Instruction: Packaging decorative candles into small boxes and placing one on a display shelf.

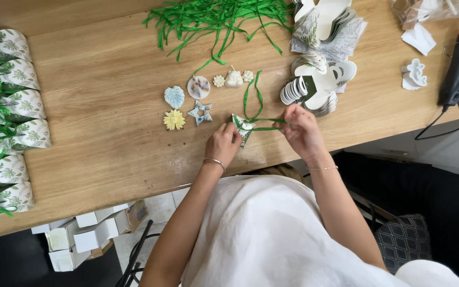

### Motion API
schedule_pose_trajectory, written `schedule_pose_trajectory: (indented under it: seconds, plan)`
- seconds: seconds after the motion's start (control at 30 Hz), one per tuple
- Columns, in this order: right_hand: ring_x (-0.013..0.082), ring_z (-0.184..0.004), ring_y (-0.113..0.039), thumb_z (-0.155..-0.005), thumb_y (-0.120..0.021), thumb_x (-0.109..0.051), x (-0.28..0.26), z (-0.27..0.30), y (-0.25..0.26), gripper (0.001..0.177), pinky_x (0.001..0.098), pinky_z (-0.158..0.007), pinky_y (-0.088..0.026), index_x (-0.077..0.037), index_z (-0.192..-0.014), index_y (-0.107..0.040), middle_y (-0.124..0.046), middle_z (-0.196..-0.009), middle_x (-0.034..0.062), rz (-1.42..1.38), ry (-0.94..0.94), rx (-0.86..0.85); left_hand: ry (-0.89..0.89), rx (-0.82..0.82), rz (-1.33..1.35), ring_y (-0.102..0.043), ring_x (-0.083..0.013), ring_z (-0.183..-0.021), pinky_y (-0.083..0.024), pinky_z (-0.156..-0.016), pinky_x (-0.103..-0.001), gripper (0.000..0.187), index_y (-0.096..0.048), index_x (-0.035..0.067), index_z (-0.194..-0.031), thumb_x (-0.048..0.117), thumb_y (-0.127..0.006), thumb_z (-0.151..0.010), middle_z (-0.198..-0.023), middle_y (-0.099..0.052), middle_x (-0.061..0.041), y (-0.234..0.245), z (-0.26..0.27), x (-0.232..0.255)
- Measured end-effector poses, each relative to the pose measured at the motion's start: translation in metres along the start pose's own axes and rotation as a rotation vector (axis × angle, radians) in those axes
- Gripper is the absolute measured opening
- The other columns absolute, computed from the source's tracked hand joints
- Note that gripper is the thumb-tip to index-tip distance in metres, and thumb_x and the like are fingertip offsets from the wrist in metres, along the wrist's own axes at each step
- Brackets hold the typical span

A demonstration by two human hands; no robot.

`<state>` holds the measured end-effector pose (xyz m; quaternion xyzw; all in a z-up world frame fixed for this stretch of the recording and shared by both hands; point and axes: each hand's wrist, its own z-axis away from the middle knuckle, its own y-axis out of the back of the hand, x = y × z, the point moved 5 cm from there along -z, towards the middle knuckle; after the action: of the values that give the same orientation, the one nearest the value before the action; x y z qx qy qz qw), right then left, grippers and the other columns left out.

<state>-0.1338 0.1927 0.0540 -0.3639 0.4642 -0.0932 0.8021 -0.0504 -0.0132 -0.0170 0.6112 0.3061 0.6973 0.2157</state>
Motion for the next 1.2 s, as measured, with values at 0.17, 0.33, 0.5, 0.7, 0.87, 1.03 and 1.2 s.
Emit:
schedule_pose_trajectory:
  seconds: [0.17, 0.33, 0.5, 0.7, 0.87, 1.03, 1.2]
  plan:
    - [0.0126, -0.068, -0.060, -0.097, -0.063, -0.002, -0.045, 0.008, -0.059, 0.008, 0.0278, -0.061, -0.049, -0.003, -0.105, -0.064, -0.066, -0.081, 0.0039, 0.338, -0.053, -0.021, -0.164, -0.013, 0.105, -0.064, -0.0333, -0.104, -0.054, -0.088, -0.044, 0.061, -0.051, 0.007, -0.132, 0.044, -0.077, -0.089, -0.117, -0.056, -0.016, 0.070, -0.005, 0.069]
    - [0.0065, -0.061, -0.056, -0.097, -0.065, -0.004, -0.049, -0.002, -0.092, 0.012, 0.0225, -0.047, -0.040, -0.003, -0.108, -0.067, -0.071, -0.084, 0.0033, 0.677, -0.213, -0.198, -0.667, 0.209, 0.191, -0.059, -0.0421, -0.120, -0.049, -0.099, -0.049, 0.082, -0.037, 0.005, -0.149, 0.046, -0.070, -0.086, -0.139, -0.054, -0.023, 0.121, -0.014, 0.139]
    - [0.0038, -0.078, -0.066, -0.096, -0.070, -0.001, -0.080, -0.049, -0.070, 0.014, 0.0200, -0.061, -0.048, 0.001, -0.111, -0.069, -0.074, -0.093, 0.0031, 0.815, -0.169, -0.378, -0.103, -0.357, 0.443, -0.054, -0.0151, -0.065, -0.046, -0.060, -0.034, 0.025, -0.073, 0.006, -0.116, 0.026, -0.068, -0.101, -0.072, -0.062, -0.010, 0.103, -0.056, 0.082]
    - [0.0089, -0.058, -0.057, -0.092, -0.068, -0.002, -0.127, -0.136, -0.016, 0.017, 0.0239, -0.047, -0.043, 0.002, -0.107, -0.075, -0.077, -0.083, 0.0084, 1.207, -0.319, -0.324, 0.024, -0.242, -0.025, -0.067, -0.0194, -0.061, -0.051, -0.063, -0.036, 0.022, -0.073, 0.016, -0.101, 0.036, -0.065, -0.099, -0.069, -0.069, -0.003, 0.174, -0.117, 0.029]
    - [0.0120, -0.064, -0.064, -0.091, -0.066, 0.000, -0.135, -0.225, -0.010, 0.016, 0.0265, -0.050, -0.049, 0.004, -0.104, -0.073, -0.076, -0.085, 0.0089, 1.265, -0.170, -0.215, 0.014, -0.132, -0.256, -0.071, -0.0231, -0.075, -0.054, -0.071, -0.043, 0.021, -0.073, 0.021, -0.104, 0.040, -0.064, -0.101, -0.074, -0.073, -0.002, 0.193, -0.198, -0.004]
    - [0.0220, -0.073, -0.069, -0.088, -0.071, -0.008, -0.112, -0.335, 0.036, 0.022, 0.0364, -0.065, -0.055, 0.001, -0.109, -0.074, -0.075, -0.090, 0.0157, 1.402, 0.132, -0.008, -0.035, 0.108, -0.435, -0.069, -0.0363, -0.095, -0.053, -0.079, -0.050, 0.023, -0.072, 0.022, -0.121, 0.028, -0.065, -0.100, -0.101, -0.075, -0.013, 0.185, -0.271, -0.041]
    - [0.0465, -0.116, -0.056, -0.082, -0.080, -0.023, -0.097, -0.339, 0.017, 0.045, 0.0569, -0.090, -0.047, -0.002, -0.119, -0.066, -0.059, -0.124, 0.0303, 1.951, 0.317, 0.114, 0.126, -0.024, -0.555, -0.057, -0.0453, -0.124, -0.043, -0.106, -0.057, 0.051, -0.063, 0.005, -0.128, 0.042, -0.075, -0.094, -0.128, -0.063, -0.028, 0.158, -0.277, -0.022]
